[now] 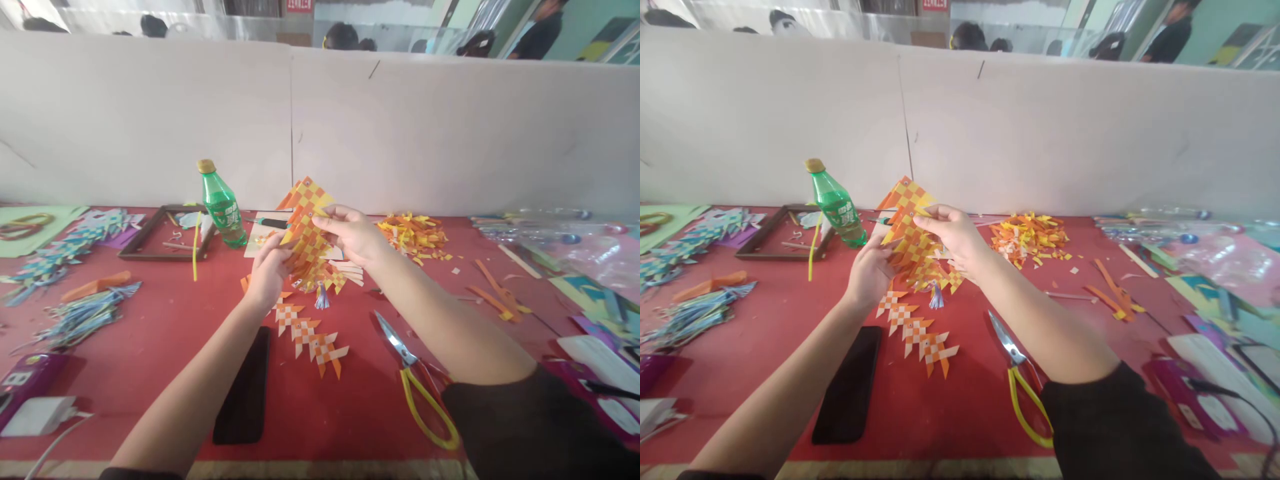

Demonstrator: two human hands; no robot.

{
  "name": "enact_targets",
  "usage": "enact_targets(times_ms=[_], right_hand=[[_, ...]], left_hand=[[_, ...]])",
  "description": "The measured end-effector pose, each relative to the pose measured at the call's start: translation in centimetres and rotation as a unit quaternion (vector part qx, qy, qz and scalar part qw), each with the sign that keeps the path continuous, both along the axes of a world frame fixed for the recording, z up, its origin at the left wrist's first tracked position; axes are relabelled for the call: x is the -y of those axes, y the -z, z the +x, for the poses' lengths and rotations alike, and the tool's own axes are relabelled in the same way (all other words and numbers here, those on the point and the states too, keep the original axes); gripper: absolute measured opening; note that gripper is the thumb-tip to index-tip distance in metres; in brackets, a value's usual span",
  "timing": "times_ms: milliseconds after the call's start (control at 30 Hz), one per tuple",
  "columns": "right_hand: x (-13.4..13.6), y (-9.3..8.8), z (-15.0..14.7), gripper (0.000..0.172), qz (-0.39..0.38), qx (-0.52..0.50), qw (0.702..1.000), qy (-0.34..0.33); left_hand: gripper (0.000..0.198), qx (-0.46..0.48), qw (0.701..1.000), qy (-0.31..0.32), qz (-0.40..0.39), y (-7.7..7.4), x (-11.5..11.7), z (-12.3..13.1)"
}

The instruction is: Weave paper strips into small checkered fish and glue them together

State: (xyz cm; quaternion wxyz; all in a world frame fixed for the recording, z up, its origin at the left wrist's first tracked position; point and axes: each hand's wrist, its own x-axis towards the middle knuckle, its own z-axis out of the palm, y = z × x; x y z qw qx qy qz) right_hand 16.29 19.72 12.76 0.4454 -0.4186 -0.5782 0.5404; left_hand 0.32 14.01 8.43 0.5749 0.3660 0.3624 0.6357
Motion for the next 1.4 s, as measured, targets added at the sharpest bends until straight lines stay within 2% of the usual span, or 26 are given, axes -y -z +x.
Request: enact_targets(times_ms=[167, 333, 467, 600, 700, 767, 833, 900, 1067, 1133, 1200, 1300, 1367, 1400], right_hand=[[0.5, 0.0, -0.8, 0.043, 0.043, 0.045, 0.998, 0.011], [-0.2, 0.9, 1.6, 0.031, 0.078, 0.201, 0.976, -0.033], [-0.7, 4.2, 3.6, 0.022, 0.064, 0.397, 0.910, -0.102], [0.1, 8.3, 3.7, 0.032, 0.072, 0.502, 0.854, -0.117], [0.6, 10.0, 3.5, 0.034, 0.100, 0.518, 0.844, -0.098], [0.4, 10.0, 3.7, 0.033, 0.121, 0.502, 0.853, -0.082], [0.0, 9.2, 4.2, 0.029, 0.139, 0.466, 0.871, -0.074], [-0.5, 7.6, 5.0, 0.025, 0.149, 0.416, 0.894, -0.066], [-1.4, 2.1, 6.3, 0.035, 0.166, 0.298, 0.940, 0.024], [-1.4, 0.1, 6.3, 0.033, 0.172, 0.261, 0.950, 0.023], [-1.1, -1.7, 6.0, 0.034, 0.167, 0.224, 0.959, -0.046], [-0.5, -3.9, 5.4, 0.066, 0.141, 0.190, 0.952, -0.193], [-0.1, -5.0, 5.0, 0.088, 0.112, 0.196, 0.943, -0.244], [-0.1, -5.5, 4.8, 0.092, 0.093, 0.197, 0.940, -0.262]], left_hand=[[0.028, -0.037, 0.999, -0.019, 0.019, -0.8, 0.1, -0.3], [0.023, -0.018, 0.995, -0.092, 0.016, -2.3, -0.1, -2.6], [0.021, 0.023, 0.990, -0.137, -0.004, -3.8, -0.2, -5.0], [0.019, 0.034, 0.989, -0.138, -0.028, -4.5, -0.1, -5.7], [0.017, 0.020, 0.992, -0.115, -0.039, -4.4, 0.3, -5.2], [0.016, 0.001, 0.995, -0.088, -0.045, -4.2, 0.5, -4.8], [0.017, -0.022, 0.997, -0.060, -0.051, -3.9, 0.6, -4.5], [0.018, -0.044, 0.997, -0.038, -0.059, -3.6, 0.5, -4.3], [0.018, -0.082, 0.993, 0.005, -0.087, -2.6, 0.0, -3.8], [0.015, -0.091, 0.991, 0.024, -0.092, -2.3, -0.1, -3.5], [0.013, -0.099, 0.990, 0.038, -0.096, -2.0, -0.2, -3.3], [0.018, -0.108, 0.987, 0.049, -0.108, -1.7, -0.3, -3.2], [0.022, -0.112, 0.986, 0.051, -0.116, -1.9, -0.2, -3.1], [0.023, -0.113, 0.985, 0.053, -0.117, -2.1, -0.1, -3.1]])
